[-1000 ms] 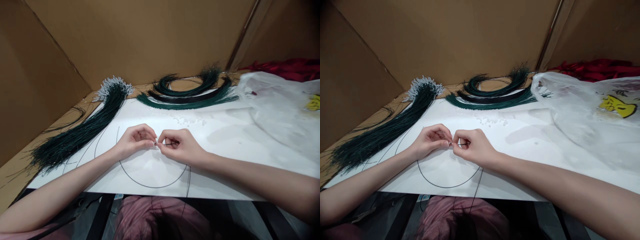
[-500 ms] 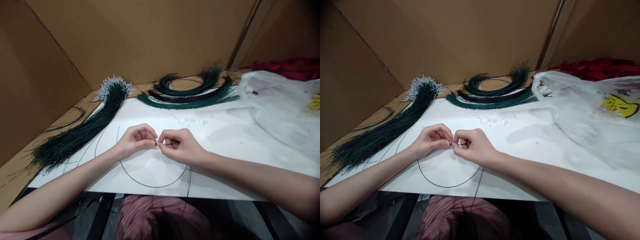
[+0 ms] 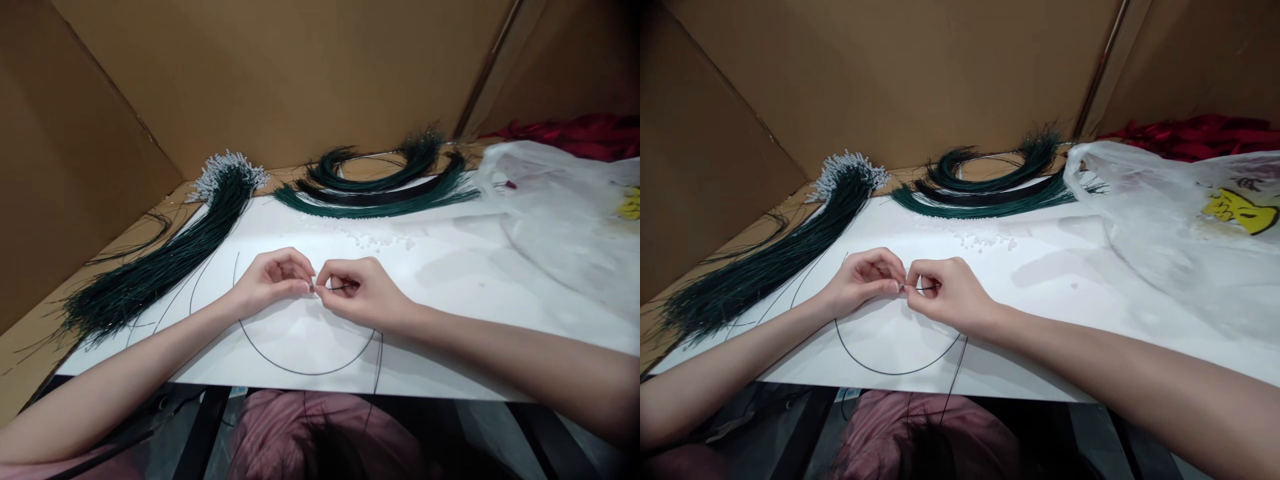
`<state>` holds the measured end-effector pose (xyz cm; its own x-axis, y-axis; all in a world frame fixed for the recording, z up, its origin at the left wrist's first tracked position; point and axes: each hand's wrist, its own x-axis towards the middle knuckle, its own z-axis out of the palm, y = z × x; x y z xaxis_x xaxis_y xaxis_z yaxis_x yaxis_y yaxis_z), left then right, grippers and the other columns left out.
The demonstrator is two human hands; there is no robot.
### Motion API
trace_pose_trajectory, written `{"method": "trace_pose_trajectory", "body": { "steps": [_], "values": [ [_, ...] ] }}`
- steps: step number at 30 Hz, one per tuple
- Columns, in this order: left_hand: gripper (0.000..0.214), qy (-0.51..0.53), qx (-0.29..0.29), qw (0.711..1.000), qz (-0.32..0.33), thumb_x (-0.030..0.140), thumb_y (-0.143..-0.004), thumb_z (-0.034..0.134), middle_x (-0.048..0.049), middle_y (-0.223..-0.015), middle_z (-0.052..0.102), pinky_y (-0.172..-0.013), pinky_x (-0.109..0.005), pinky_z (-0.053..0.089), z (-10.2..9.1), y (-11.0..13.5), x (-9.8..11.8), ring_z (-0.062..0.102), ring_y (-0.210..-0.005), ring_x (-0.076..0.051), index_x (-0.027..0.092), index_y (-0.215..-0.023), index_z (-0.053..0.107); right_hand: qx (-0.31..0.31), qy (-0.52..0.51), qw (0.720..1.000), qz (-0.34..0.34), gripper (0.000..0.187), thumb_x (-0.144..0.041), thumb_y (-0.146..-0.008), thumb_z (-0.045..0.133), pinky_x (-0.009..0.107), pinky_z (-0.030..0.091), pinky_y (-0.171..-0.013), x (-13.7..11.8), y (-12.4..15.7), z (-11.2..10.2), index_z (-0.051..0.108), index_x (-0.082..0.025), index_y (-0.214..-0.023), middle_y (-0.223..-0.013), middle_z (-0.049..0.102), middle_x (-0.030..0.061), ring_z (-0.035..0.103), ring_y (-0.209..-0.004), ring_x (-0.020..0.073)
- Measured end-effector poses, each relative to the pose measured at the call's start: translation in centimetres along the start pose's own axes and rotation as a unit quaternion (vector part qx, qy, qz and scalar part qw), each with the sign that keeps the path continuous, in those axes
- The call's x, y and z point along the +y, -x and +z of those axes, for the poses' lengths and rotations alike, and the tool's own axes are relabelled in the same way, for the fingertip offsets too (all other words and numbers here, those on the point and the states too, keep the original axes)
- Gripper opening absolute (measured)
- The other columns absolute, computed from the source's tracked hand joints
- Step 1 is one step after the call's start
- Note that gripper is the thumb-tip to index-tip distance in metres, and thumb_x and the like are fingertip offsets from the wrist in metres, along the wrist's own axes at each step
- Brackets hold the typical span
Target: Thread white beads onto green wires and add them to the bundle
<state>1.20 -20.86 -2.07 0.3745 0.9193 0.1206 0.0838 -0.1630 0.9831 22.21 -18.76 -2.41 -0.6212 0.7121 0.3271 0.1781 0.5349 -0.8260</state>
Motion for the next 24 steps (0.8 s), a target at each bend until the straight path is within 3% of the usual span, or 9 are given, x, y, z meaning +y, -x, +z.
{"method": "trace_pose_trajectory", "body": {
  "steps": [9, 24],
  "values": [
    [0.021, -0.026, 0.019, 0.999, 0.017, 0.019, -0.073, 0.081, -0.0022, -0.078, 0.069, -0.068, -0.020, 0.052, -0.03, -0.01, -0.04, 0.065, -0.071, -0.011, 0.014, -0.089, 0.068, -0.006, 0.007, 1.000, -0.002, 0.007, -0.014, -0.076, 0.058, 0.021, 0.026, -0.051, 0.05, 0.00, -0.05, 0.062, -0.015, -0.070, -0.052, 0.032, -0.0080, 0.029, -0.050, 0.0057],
    [0.016, -0.053, 0.005, 0.998, 0.023, 0.019, -0.080, 0.075, -0.0027, -0.083, 0.068, -0.070, -0.021, 0.049, 0.19, 0.14, 0.10, 0.063, -0.075, -0.010, 0.015, -0.092, 0.066, -0.006, 0.013, 1.000, 0.010, 0.007, -0.015, -0.076, 0.058, 0.021, 0.025, -0.050, 0.03, -0.02, 0.03, 0.059, -0.016, -0.069, -0.052, 0.034, -0.0078, 0.030, -0.049, 0.0055]
  ]
}}
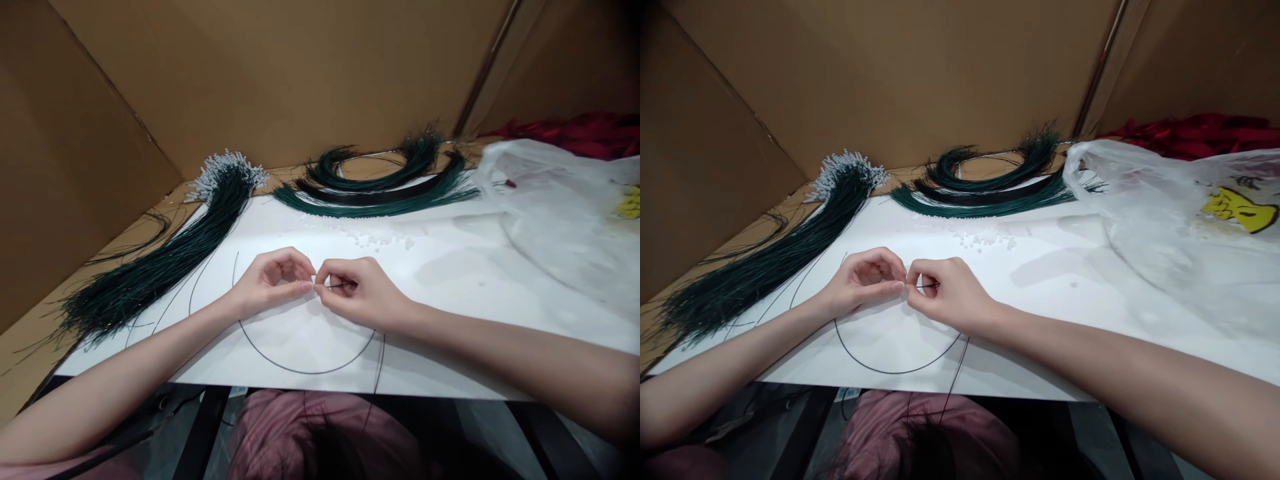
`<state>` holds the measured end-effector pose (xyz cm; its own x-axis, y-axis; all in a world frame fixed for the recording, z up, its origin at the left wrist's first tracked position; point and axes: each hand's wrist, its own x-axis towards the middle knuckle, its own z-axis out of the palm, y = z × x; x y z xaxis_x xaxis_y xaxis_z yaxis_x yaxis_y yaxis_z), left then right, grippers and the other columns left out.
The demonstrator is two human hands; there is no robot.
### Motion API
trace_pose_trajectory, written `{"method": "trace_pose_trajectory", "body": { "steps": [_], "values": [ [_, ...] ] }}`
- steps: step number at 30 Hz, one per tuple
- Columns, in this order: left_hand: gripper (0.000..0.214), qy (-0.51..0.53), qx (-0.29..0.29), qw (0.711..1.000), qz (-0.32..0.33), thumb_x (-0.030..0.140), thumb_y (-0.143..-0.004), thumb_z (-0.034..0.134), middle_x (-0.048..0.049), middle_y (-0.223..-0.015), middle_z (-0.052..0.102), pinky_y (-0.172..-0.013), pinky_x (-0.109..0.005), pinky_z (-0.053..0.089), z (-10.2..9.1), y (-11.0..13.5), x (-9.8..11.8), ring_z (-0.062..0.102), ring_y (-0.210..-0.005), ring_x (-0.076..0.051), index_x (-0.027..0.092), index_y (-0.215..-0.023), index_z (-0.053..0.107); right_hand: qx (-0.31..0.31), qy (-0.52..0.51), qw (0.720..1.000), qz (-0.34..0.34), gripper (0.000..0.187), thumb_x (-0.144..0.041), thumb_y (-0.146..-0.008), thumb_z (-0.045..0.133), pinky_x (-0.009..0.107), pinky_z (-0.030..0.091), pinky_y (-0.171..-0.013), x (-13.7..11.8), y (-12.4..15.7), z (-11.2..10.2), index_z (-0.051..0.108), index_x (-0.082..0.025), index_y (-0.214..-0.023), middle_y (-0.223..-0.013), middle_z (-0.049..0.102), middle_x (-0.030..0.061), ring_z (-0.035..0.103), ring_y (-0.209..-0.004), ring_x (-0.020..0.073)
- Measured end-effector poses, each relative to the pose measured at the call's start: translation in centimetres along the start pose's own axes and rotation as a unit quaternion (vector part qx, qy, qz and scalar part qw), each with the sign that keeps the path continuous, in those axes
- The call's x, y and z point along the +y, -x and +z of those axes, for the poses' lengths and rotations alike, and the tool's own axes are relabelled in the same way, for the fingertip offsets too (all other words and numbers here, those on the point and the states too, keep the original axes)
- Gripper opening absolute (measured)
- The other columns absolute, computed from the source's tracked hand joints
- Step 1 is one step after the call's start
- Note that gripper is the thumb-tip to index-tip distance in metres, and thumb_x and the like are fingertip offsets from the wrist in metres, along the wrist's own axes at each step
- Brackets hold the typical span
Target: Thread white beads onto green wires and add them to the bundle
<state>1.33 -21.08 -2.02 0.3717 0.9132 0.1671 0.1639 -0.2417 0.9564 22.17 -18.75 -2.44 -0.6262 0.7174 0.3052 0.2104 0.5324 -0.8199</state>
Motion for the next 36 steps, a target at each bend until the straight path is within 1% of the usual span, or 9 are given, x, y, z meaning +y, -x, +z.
{"method": "trace_pose_trajectory", "body": {
  "steps": [4, 9, 17, 23, 30, 36],
  "values": [
    [0.016, -0.003, 0.005, 1.000, 0.000, 0.019, -0.079, 0.075, -0.0021, -0.082, 0.067, -0.069, -0.021, 0.049, 0.04, 0.00, -0.05, 0.063, -0.074, -0.010, 0.015, -0.092, 0.066, 0.005, -0.005, 1.000, 0.009, 0.010, -0.018, -0.079, 0.056, 0.020, 0.027, -0.049, -0.18, 0.03, 0.03, 0.056, -0.016, -0.070, -0.053, 0.036, -0.0069, 0.033, -0.050, 0.0059],
    [0.018, -0.011, 0.008, 1.000, 0.004, 0.018, -0.079, 0.076, -0.0018, -0.084, 0.067, -0.073, -0.021, 0.050, -0.13, -0.03, -0.35, 0.063, -0.077, -0.010, 0.016, -0.094, 0.066, 0.002, 0.000, 1.000, -0.003, 0.012, -0.016, -0.082, 0.054, 0.020, 0.027, -0.050, -0.28, 0.07, -0.07, 0.053, -0.016, -0.070, -0.054, 0.038, -0.0067, 0.033, -0.050, 0.0056],
    [0.020, 0.004, 0.011, 1.000, 0.003, 0.016, -0.078, 0.077, -0.0008, -0.085, 0.068, -0.075, -0.020, 0.051, 0.01, -0.06, -0.27, 0.064, -0.078, -0.009, 0.016, -0.094, 0.066, -0.002, 0.017, 1.000, -0.004, 0.009, -0.016, -0.084, 0.054, 0.020, 0.027, -0.051, 0.31, 0.00, 0.00, 0.057, -0.016, -0.075, -0.057, 0.043, -0.0055, 0.035, -0.052, 0.0061],
    [0.020, 0.006, 0.031, 0.999, 0.000, 0.017, -0.077, 0.077, -0.0013, -0.084, 0.068, -0.074, -0.019, 0.053, 0.30, -0.02, -0.11, 0.065, -0.076, -0.009, 0.014, -0.092, 0.065, -0.005, 0.021, 1.000, -0.019, 0.010, -0.018, -0.085, 0.054, 0.020, 0.028, -0.052, 0.34, -0.07, -0.08, 0.057, -0.016, -0.076, -0.058, 0.044, -0.0051, 0.035, -0.052, 0.0062],
    [0.025, 0.019, 0.058, 0.998, -0.015, 0.019, -0.072, 0.081, -0.0027, -0.082, 0.071, -0.074, -0.023, 0.057, 0.38, -0.19, 0.05, 0.069, -0.074, -0.012, 0.013, -0.090, 0.064, 0.008, 0.029, 1.000, -0.003, 0.010, -0.020, -0.086, 0.054, 0.021, 0.029, -0.053, 0.39, -0.12, -0.08, 0.059, -0.017, -0.078, -0.059, 0.046, -0.0043, 0.037, -0.053, 0.0073],
    [0.026, 0.035, 0.062, 0.997, -0.015, 0.018, -0.071, 0.082, -0.0034, -0.082, 0.072, -0.075, -0.024, 0.058, 0.30, -0.21, -0.18, 0.071, -0.075, -0.013, 0.013, -0.088, 0.064, 0.008, 0.021, 1.000, 0.007, 0.012, -0.023, -0.088, 0.052, 0.023, 0.030, -0.056, 0.34, -0.11, -0.07, 0.059, -0.017, -0.080, -0.062, 0.049, -0.0026, 0.040, -0.057, 0.0091]
  ]
}}
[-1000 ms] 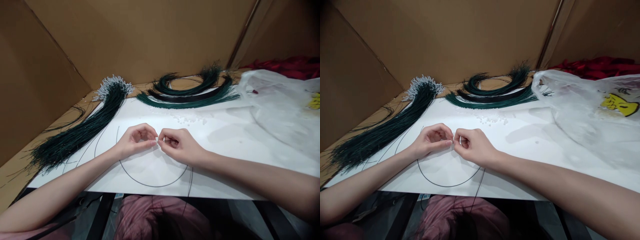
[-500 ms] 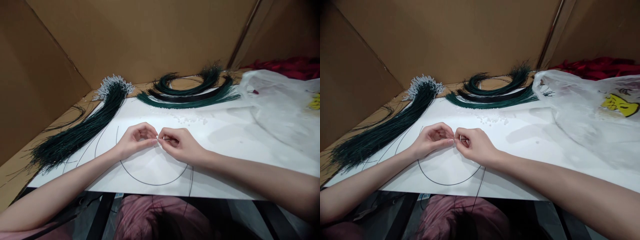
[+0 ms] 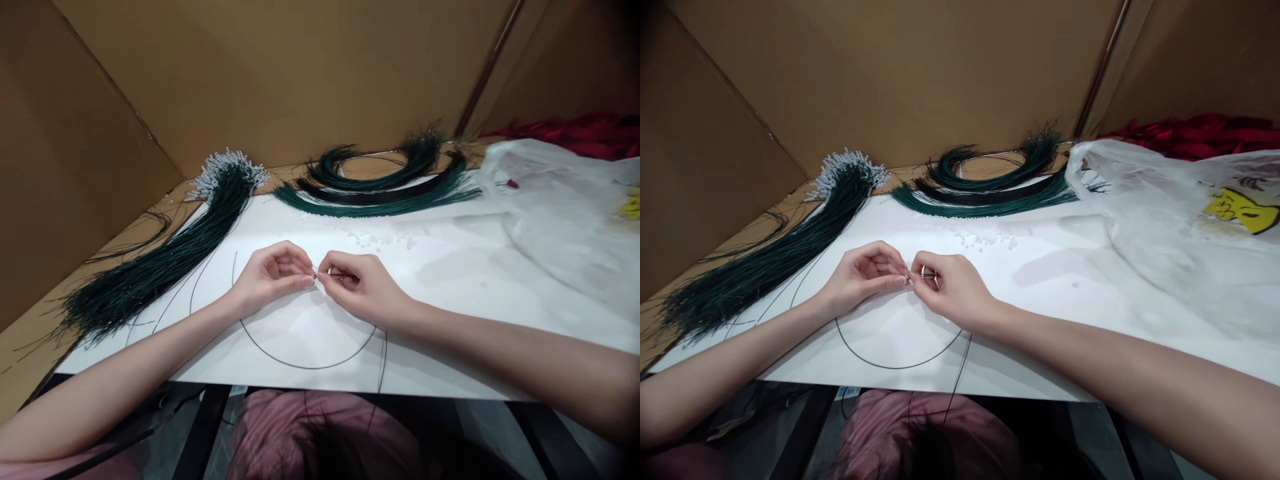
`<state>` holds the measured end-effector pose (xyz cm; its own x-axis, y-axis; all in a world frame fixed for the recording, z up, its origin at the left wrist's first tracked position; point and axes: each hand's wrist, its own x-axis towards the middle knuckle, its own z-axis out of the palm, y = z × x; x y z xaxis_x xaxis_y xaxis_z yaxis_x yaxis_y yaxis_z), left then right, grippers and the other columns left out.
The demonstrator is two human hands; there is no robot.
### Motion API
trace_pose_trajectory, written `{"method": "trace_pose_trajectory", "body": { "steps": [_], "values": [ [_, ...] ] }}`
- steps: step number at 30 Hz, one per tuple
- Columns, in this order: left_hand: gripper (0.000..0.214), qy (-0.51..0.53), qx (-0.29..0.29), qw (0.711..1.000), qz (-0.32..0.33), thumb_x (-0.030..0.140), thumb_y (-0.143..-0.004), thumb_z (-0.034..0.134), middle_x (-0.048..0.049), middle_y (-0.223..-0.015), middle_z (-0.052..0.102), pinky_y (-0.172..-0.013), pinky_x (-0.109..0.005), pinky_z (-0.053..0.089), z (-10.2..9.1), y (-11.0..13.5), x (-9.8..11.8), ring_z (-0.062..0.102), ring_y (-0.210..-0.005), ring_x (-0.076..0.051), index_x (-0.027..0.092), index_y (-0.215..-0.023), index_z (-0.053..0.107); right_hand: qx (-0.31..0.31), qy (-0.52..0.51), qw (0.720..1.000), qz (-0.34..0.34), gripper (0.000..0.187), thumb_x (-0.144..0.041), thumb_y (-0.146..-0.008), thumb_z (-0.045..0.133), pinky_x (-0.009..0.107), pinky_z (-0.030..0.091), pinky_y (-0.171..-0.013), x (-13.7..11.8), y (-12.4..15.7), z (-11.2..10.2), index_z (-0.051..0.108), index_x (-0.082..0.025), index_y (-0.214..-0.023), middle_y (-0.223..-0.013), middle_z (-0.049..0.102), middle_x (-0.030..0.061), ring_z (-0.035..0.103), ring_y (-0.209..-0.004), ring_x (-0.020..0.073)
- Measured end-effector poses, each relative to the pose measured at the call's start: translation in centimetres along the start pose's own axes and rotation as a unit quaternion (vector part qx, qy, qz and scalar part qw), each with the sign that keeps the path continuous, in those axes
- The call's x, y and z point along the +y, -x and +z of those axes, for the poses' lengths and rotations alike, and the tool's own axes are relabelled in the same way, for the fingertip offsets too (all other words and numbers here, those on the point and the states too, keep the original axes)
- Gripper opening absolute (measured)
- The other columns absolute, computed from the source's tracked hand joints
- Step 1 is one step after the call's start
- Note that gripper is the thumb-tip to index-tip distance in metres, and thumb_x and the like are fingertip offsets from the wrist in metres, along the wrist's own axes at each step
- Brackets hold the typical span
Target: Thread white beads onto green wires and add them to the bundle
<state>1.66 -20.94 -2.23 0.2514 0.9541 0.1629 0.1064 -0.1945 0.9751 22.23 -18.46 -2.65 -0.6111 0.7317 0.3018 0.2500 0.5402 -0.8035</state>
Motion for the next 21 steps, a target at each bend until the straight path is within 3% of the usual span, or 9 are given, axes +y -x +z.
{"method": "trace_pose_trajectory", "body": {
  "steps": [21],
  "values": [
    [0.022, -0.005, -0.008, 0.999, 0.032, 0.013, -0.072, 0.080, -0.0024, -0.082, 0.071, -0.077, -0.021, 0.057, -0.06, -0.07, 0.08, 0.069, -0.077, -0.011, 0.013, -0.089, 0.065, -0.013, -0.007, 1.000, -0.003, 0.008, -0.019, -0.084, 0.053, 0.022, 0.029, -0.055, -0.03, 0.01, -0.05, 0.058, -0.017, -0.077, -0.061, 0.045, -0.0040, 0.037, -0.055, 0.0078]
  ]
}}
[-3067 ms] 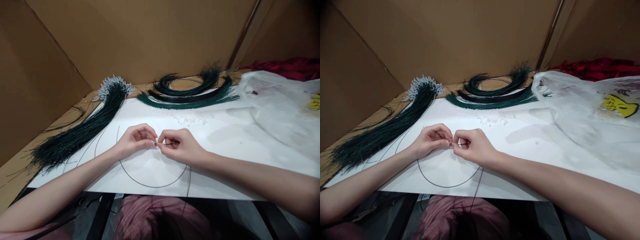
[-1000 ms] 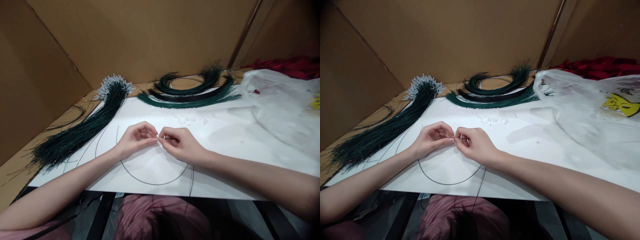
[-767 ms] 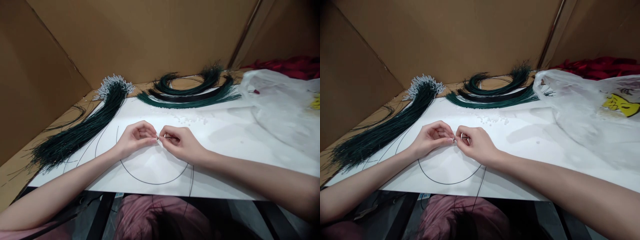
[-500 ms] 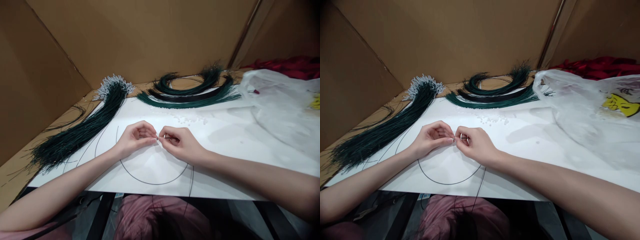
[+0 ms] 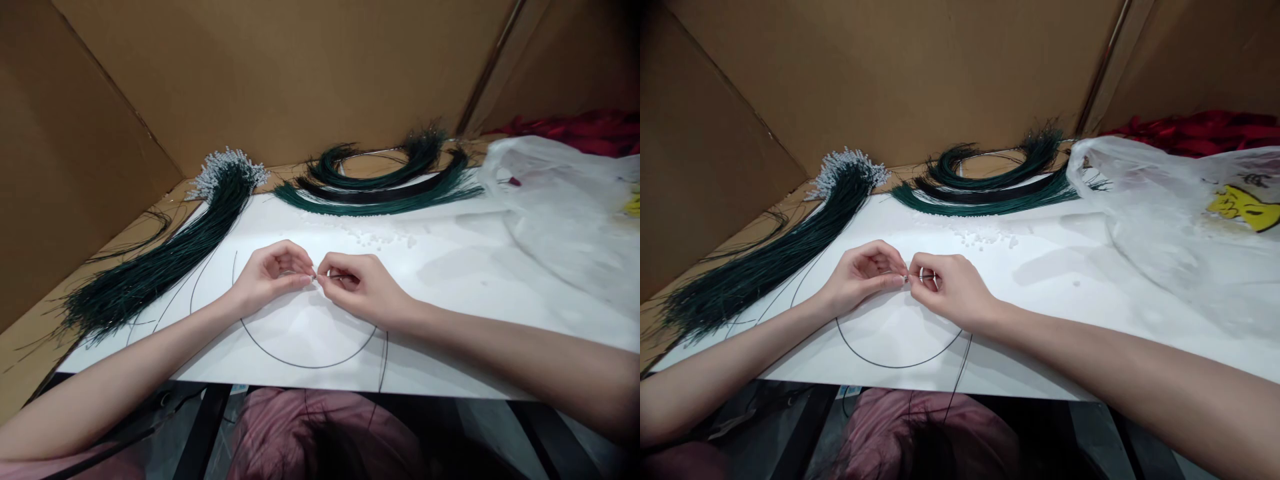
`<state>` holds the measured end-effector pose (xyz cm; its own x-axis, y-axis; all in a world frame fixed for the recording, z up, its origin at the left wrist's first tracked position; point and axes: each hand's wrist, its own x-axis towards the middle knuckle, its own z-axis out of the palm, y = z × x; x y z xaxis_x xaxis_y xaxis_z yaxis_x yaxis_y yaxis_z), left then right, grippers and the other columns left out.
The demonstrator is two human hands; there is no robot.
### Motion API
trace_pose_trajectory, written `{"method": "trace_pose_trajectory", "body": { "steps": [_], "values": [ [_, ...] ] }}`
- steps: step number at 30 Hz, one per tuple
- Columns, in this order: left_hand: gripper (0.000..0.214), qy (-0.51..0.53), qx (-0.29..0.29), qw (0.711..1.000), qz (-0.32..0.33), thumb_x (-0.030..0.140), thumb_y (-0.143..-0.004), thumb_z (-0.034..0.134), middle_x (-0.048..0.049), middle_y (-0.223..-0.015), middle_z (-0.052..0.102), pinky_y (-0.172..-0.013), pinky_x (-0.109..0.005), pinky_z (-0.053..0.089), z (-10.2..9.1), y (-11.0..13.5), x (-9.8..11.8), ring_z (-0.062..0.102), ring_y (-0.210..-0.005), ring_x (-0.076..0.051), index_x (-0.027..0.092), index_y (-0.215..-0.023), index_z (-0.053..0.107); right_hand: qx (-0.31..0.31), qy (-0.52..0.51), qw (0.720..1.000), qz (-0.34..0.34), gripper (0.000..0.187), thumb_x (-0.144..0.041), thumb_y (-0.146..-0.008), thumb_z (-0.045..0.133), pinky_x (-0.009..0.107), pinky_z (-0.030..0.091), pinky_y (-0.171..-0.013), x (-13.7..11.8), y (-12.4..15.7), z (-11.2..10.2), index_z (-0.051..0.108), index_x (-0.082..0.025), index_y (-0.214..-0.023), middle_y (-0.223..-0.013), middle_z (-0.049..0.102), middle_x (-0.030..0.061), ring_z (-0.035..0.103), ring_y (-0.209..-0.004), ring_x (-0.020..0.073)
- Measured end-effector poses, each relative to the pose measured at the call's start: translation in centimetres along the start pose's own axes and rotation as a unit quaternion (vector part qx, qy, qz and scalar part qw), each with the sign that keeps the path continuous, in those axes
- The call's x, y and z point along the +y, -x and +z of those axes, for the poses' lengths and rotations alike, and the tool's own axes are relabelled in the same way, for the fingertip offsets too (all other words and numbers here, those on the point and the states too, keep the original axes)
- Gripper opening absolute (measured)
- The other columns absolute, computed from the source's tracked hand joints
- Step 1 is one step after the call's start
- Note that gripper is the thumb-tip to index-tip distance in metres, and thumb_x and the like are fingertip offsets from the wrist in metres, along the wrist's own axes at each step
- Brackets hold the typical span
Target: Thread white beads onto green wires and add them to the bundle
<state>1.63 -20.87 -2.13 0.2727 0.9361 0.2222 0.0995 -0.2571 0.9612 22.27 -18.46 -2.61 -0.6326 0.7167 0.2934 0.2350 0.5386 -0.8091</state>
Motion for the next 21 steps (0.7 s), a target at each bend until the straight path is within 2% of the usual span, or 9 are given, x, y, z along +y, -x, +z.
{"method": "trace_pose_trajectory", "body": {
  "steps": [9, 21],
  "values": [
    [0.024, -0.004, -0.001, 1.000, -0.005, 0.018, -0.072, 0.081, -0.0032, -0.082, 0.071, -0.076, -0.024, 0.058, -0.14, 0.01, -0.12, 0.069, -0.075, -0.012, 0.014, -0.089, 0.065, 0.004, -0.006, 1.000, -0.002, 0.009, -0.020, -0.084, 0.054, 0.022, 0.029, -0.055, -0.09, 0.00, 0.07, 0.059, -0.017, -0.078, -0.060, 0.045, -0.0041, 0.036, -0.055, 0.0077],
    [0.022, -0.001, -0.007, 1.000, 0.001, 0.014, -0.073, 0.080, -0.0022, -0.081, 0.071, -0.076, -0.022, 0.056, 0.00, 0.04, 0.15, 0.068, -0.075, -0.011, 0.014, -0.089, 0.065, 0.002, 0.000, 1.000, -0.002, 0.008, -0.019, -0.083, 0.054, 0.022, 0.028, -0.055, -0.09, -0.01, 0.01, 0.058, -0.017, -0.076, -0.060, 0.045, -0.0043, 0.036, -0.055, 0.0078]
  ]
}}
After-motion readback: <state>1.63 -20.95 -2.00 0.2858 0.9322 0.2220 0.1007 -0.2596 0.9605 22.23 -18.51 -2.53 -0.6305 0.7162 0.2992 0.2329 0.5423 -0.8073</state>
